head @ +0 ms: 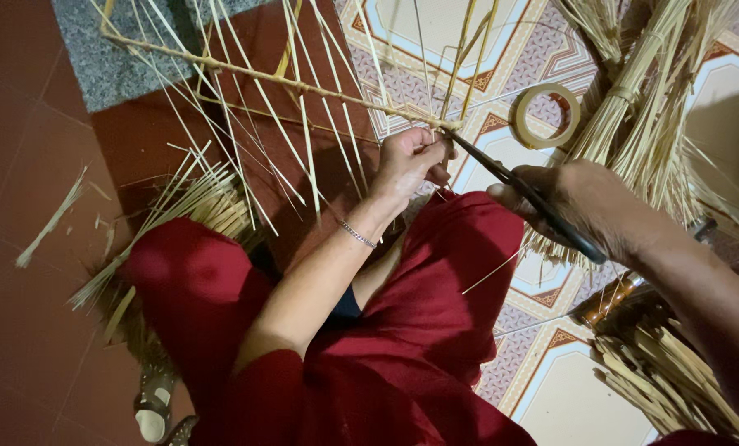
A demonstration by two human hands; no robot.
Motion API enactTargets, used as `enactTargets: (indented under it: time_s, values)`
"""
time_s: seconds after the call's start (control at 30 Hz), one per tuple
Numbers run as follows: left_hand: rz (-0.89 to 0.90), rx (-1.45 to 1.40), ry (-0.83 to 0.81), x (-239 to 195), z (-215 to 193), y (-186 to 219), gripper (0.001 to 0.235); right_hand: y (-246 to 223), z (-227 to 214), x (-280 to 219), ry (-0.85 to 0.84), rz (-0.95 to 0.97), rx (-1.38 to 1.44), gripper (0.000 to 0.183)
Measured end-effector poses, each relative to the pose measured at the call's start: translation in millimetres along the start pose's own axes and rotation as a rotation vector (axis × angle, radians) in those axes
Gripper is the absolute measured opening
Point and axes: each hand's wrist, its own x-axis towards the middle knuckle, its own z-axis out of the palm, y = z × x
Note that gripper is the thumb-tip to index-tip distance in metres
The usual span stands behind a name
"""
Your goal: The person weaves thin bamboo strips into a rectangular basket frame, threading them through the structure and trimming excess with scissors. The person adjusts the frame and continues weaving to build up the sides.
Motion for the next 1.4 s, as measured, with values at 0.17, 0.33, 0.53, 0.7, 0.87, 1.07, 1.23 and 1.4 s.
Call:
enactTargets:
  time_s: [0.17,0.33,0.53,0.7,0.87,1.07,1.23,1.4]
  values:
    - [-0.036,0.111,-0.013,-12.3,4.3,1.3,0.008,29.6,19.6,3.7,-0.065,0.136,-0.047,0.057]
    - [0.063,0.201,-0.092,-42.4,1.6,19.7,0.033,102.0,55.6,-23.6,0.273,-0.005,0.437,0.061]
    - [0.209,0.608,-0.155,-84.2,-14.1,51.8,0.036,157.9,111.5,49.5,0.687,0.102,0.509,0.047]
    - [0.154,0.728,-0.062,-105.1,-56.3,90.2,0.02,167.8,130.1,123.2,0.893,-0.022,0.142,0.053]
    - [0.263,0.823,0.198,-125.9,-140.1,157.4,0.019,166.9,143.0,177.2,0.877,0.016,-0.026,0.043]
    - [0.241,0.763,0.505,-116.5,-247.4,219.3,0.021,164.1,139.1,197.8,0.718,0.076,-0.184,0.047]
    - [0.072,0.699,0.557,-91.1,-294.8,209.4,0.02,114.5,112.9,176.1,0.653,0.223,-0.024,0.055]
    - [0.016,0.622,0.607,-47.1,-305.9,202.9,0.026,38.7,127.3,132.9,0.802,-0.278,0.717,0.064]
